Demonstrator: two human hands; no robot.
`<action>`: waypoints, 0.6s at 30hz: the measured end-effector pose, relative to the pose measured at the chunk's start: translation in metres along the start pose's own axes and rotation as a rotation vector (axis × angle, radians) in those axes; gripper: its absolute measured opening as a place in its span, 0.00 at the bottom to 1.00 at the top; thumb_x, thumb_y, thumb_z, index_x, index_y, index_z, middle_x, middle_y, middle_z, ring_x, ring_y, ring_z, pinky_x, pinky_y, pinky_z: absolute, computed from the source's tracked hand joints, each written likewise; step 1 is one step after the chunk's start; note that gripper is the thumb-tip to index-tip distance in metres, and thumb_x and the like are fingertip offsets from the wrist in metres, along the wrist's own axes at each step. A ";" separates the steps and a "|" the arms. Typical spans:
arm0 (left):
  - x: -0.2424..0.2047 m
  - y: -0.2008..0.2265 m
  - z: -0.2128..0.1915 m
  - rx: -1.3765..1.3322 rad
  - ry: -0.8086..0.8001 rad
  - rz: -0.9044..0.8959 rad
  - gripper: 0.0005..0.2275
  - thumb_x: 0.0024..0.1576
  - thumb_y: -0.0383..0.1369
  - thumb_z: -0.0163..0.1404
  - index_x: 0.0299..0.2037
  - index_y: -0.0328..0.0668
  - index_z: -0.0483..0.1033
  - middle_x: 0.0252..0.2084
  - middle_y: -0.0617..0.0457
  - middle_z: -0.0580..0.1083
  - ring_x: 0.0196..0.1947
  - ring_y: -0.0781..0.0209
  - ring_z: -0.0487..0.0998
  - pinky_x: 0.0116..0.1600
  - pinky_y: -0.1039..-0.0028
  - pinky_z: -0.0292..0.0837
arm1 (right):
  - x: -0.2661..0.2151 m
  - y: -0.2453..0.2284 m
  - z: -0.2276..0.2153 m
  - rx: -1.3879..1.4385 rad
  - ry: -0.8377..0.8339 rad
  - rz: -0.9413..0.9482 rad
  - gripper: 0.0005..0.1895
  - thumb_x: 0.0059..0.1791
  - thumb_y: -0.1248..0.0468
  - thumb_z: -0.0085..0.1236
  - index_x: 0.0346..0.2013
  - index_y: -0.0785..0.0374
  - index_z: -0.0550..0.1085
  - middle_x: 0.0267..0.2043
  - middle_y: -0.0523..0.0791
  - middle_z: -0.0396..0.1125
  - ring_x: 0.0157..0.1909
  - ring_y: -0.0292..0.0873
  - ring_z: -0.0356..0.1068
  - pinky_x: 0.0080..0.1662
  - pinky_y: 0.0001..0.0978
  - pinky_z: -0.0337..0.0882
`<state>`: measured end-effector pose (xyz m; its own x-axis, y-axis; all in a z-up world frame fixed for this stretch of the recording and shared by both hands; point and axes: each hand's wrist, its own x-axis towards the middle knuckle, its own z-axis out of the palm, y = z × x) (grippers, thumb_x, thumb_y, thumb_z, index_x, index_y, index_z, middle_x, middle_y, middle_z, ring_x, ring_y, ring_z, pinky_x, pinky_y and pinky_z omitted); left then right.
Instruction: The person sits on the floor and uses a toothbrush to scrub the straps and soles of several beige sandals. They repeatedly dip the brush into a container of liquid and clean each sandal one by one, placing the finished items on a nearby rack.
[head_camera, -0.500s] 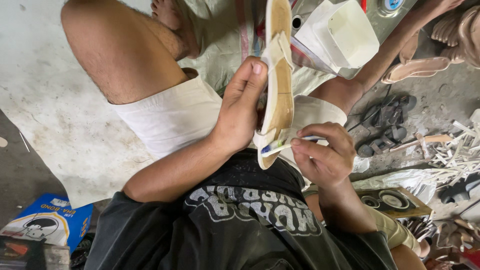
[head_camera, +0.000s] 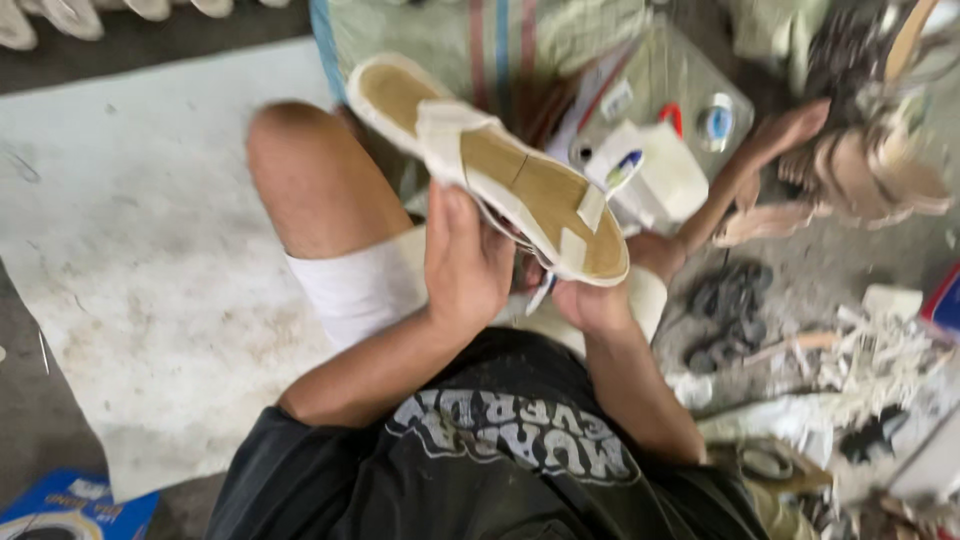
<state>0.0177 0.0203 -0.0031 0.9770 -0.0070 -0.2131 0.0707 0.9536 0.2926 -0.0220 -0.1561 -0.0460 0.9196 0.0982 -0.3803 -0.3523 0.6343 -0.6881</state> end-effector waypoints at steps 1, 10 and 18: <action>0.005 0.007 -0.004 0.181 -0.077 0.087 0.22 0.73 0.43 0.41 0.72 0.41 0.56 0.65 0.45 0.65 0.64 0.54 0.69 0.69 0.61 0.67 | 0.008 0.001 0.007 0.074 -0.080 0.034 0.31 0.54 0.51 0.57 0.65 0.68 0.66 0.54 0.55 0.71 0.48 0.50 0.75 0.44 0.44 0.78; 0.023 0.103 -0.046 1.004 -0.423 0.503 0.26 0.66 0.33 0.55 0.72 0.37 0.59 0.74 0.40 0.60 0.74 0.49 0.61 0.76 0.61 0.57 | 0.090 -0.018 0.078 -0.157 -0.132 -0.180 0.32 0.48 0.64 0.66 0.66 0.68 0.67 0.60 0.52 0.70 0.58 0.51 0.74 0.60 0.49 0.76; 0.021 0.155 -0.050 1.104 -0.299 0.559 0.24 0.62 0.32 0.59 0.67 0.38 0.66 0.72 0.37 0.62 0.72 0.46 0.67 0.73 0.59 0.67 | 0.133 -0.022 0.130 -0.187 -0.169 -0.094 0.25 0.50 0.64 0.66 0.59 0.71 0.70 0.55 0.54 0.72 0.54 0.53 0.75 0.57 0.51 0.77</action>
<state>0.0386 0.1828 -0.0092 0.9247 0.1086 0.3648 -0.3749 0.0938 0.9223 0.1303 -0.0578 -0.0009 0.9602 0.1823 -0.2115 -0.2755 0.4952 -0.8239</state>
